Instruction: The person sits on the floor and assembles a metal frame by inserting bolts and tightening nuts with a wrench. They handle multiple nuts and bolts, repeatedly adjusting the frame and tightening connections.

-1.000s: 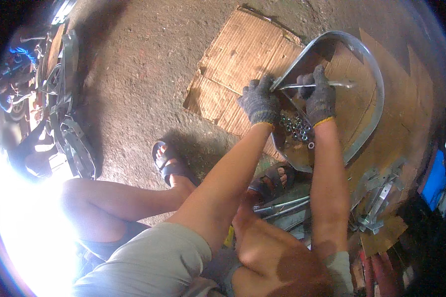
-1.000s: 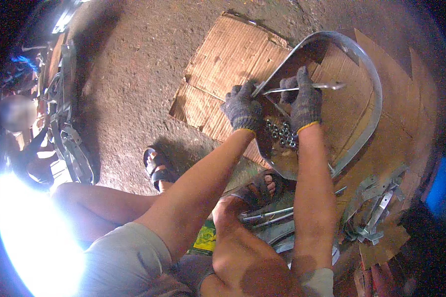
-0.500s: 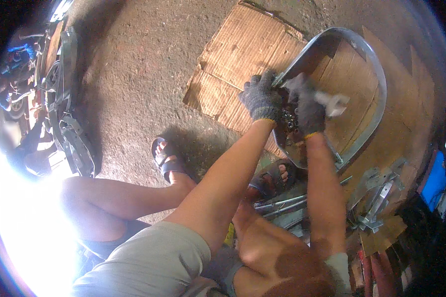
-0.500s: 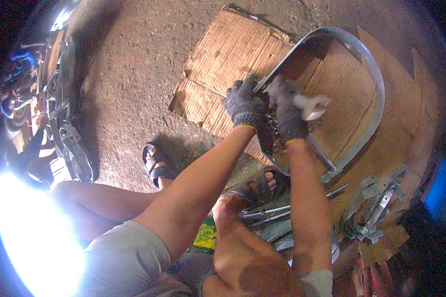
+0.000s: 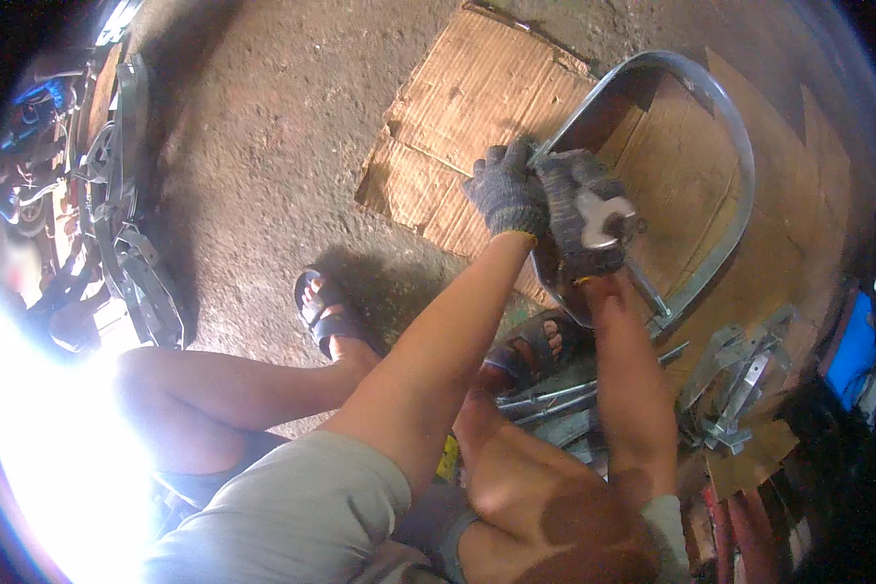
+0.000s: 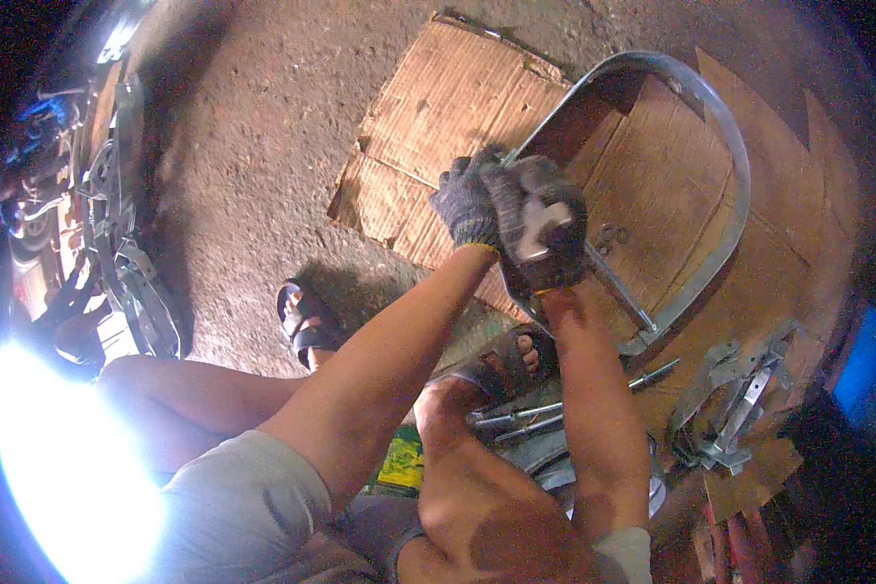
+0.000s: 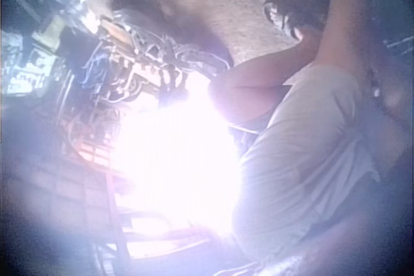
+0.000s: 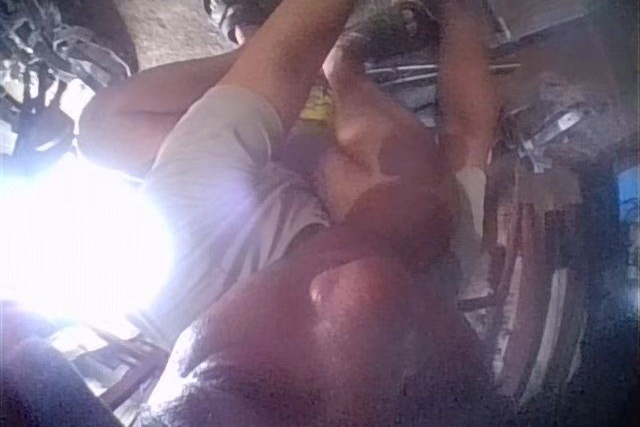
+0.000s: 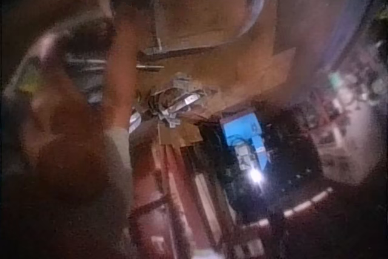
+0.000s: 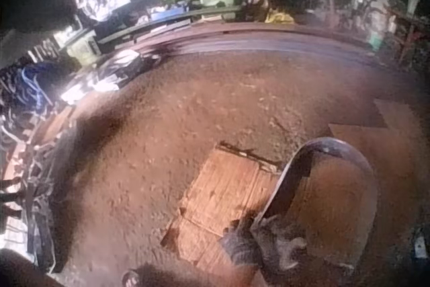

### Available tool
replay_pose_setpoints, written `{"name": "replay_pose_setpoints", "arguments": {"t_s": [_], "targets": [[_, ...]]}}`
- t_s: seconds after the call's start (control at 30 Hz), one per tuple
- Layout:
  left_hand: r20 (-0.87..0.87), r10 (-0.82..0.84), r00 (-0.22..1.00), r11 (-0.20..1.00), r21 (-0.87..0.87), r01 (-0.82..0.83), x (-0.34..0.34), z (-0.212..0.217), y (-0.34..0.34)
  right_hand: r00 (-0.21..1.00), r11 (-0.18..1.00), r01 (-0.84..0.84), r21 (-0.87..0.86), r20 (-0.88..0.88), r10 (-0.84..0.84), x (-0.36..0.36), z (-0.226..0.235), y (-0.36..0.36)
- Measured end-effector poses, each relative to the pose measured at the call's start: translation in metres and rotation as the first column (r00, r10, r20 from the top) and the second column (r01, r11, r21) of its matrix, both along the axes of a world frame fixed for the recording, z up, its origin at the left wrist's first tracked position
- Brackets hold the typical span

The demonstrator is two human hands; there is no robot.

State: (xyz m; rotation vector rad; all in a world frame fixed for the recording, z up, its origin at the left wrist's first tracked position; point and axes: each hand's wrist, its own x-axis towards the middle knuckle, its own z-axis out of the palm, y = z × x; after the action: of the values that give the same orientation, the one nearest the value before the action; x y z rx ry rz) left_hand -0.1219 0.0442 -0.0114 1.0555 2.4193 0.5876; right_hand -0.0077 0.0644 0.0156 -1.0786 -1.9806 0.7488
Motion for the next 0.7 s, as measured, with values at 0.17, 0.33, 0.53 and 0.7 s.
{"name": "replay_pose_setpoints", "arguments": {"t_s": [0.17,0.33,0.53,0.7], "targets": [[-0.034,-0.017,0.999,1.0,-0.023,0.017,-0.005,-0.006,-0.003,0.985,0.977,-0.161,0.142,0.076,0.152,-0.023,0.015,-0.001],[-0.049,0.028,0.998,1.0,0.001,-0.028,-0.002,0.0,-0.003,0.899,0.615,-0.056,-0.786,-0.308,-0.312,-0.014,0.01,0.034],[0.029,0.002,1.0,1.0,-0.019,-0.001,0.006,0.0,0.0,0.723,0.414,-0.138,-0.899,-0.378,-0.579,0.021,0.0,0.073],[-0.066,0.001,0.998,1.0,-0.005,-0.001,-0.008,-0.002,-0.005,0.868,0.621,0.07,-0.78,-0.26,-0.423,-0.002,0.024,0.017]]}}
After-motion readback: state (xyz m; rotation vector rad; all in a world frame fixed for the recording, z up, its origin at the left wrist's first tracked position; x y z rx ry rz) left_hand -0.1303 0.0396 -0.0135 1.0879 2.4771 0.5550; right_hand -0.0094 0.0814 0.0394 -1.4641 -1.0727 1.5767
